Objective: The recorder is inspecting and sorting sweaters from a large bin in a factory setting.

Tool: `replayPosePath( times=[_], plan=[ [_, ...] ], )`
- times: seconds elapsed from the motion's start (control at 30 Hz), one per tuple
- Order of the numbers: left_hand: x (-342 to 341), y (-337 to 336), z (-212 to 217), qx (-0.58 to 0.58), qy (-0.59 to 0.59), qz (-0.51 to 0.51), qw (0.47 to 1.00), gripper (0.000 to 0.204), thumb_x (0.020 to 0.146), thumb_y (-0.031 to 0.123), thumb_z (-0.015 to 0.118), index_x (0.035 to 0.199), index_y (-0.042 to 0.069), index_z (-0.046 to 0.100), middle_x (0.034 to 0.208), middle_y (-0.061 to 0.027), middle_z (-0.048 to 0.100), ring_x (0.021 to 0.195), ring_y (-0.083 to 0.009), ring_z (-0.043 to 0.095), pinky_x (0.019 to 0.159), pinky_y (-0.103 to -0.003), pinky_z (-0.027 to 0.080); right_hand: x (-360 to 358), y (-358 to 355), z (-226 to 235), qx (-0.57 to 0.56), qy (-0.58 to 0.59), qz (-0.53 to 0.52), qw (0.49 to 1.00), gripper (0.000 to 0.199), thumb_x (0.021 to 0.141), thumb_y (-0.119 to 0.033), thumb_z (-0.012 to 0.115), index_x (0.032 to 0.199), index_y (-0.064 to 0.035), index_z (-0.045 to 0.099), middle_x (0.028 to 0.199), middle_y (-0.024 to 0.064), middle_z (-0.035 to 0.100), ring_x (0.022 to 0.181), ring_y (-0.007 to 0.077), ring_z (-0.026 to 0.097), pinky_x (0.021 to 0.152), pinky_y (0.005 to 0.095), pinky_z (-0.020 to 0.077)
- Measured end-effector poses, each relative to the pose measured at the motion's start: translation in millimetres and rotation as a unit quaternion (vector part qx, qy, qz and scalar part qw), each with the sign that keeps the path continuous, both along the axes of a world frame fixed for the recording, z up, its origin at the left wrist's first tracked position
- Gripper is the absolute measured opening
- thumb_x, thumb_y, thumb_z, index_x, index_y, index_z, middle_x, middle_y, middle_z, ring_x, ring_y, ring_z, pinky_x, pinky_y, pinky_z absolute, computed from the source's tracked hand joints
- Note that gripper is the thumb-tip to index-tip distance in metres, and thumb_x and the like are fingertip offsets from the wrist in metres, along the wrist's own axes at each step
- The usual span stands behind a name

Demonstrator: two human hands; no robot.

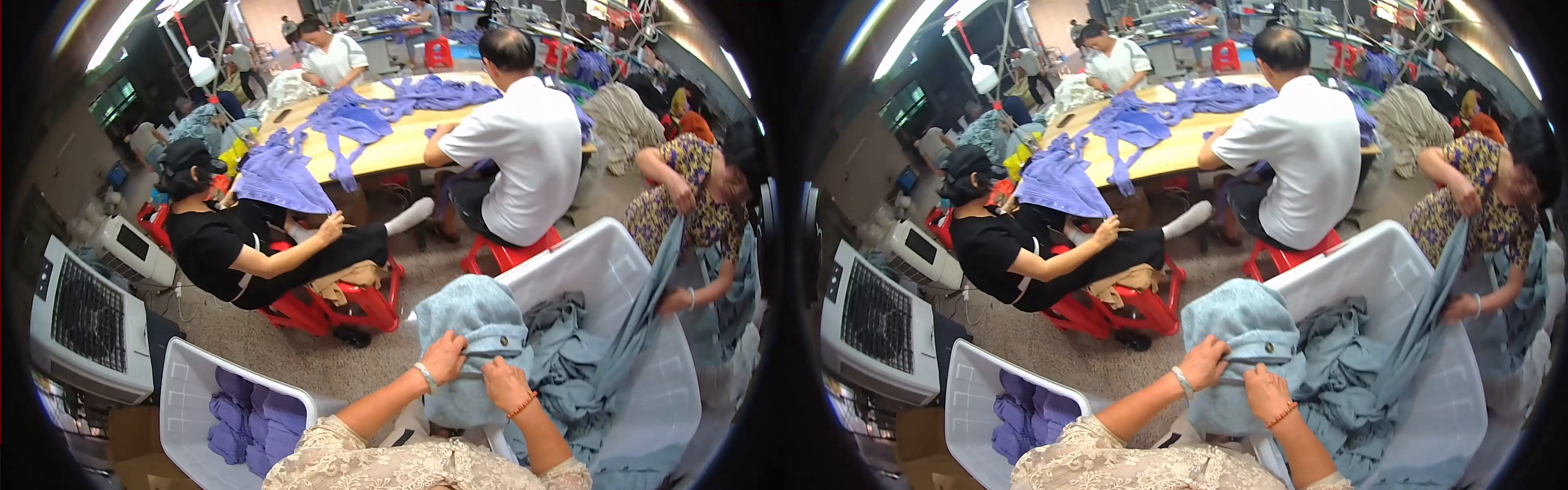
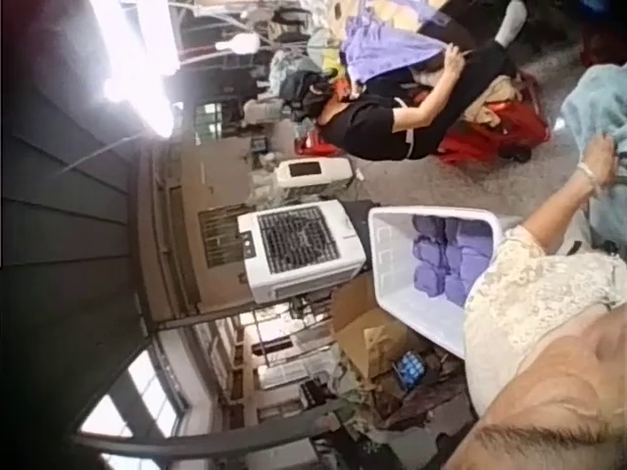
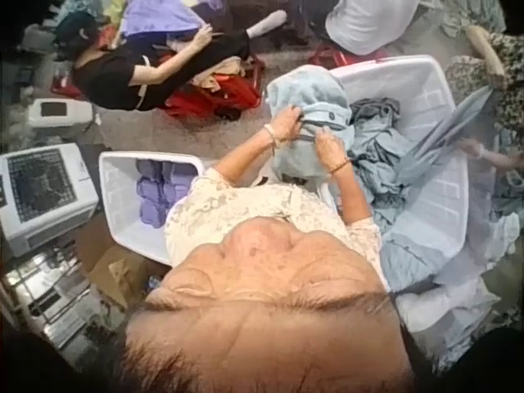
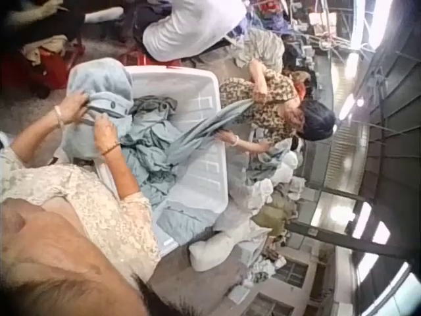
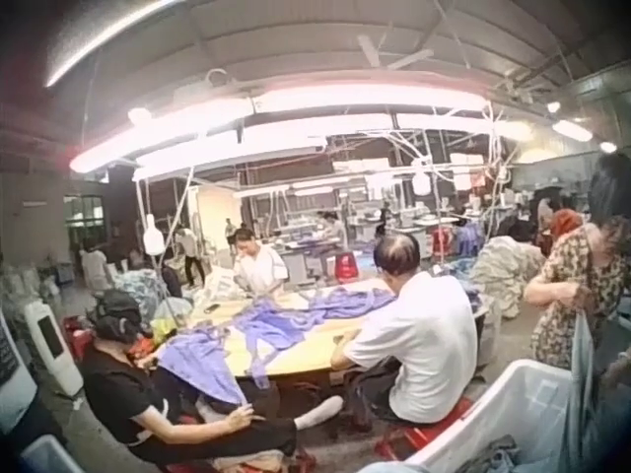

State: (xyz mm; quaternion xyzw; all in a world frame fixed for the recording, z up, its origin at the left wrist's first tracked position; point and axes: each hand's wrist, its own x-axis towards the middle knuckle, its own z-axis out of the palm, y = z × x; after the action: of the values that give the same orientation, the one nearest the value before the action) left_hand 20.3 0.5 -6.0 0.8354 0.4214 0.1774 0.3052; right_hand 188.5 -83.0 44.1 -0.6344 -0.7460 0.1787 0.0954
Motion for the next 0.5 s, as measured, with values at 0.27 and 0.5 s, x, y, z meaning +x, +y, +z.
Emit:
replayPosePath(
  times=[0.27, 0.5],
  plan=[
    [-34, -1, 24, -0.032, 0.063, -0.012, 0.997, 0.014, 0.08, 0.007, 0.053, 0.093, 0.003, 0.051, 0.093, -0.0205, 0.051, 0.086, -0.0405, 0.055, 0.074, -0.046, 0.046, -37, 2, 8, 0.041, 0.093, 0.033, 0.994, 0.01, 0.079, -0.013, 0.057, 0.085, -0.0059, 0.056, 0.084, 0.0143, 0.056, 0.069, 0.0367, 0.059, 0.062, 0.046, 0.0485],
    [-47, 9, 17, 0.039, 0.068, -0.102, 0.992, 0.016, 0.078, 0.01, 0.058, 0.091, 0.003, 0.055, 0.091, -0.0177, 0.053, 0.087, -0.0358, 0.055, 0.074, -0.043, 0.046, -48, 4, 4, 0.058, 0.116, 0.025, 0.991, 0.012, 0.075, -0.01, 0.059, 0.085, -0.0054, 0.057, 0.081, 0.0132, 0.059, 0.069, 0.0346, 0.059, 0.061, 0.0428, 0.0481]
  ],
)
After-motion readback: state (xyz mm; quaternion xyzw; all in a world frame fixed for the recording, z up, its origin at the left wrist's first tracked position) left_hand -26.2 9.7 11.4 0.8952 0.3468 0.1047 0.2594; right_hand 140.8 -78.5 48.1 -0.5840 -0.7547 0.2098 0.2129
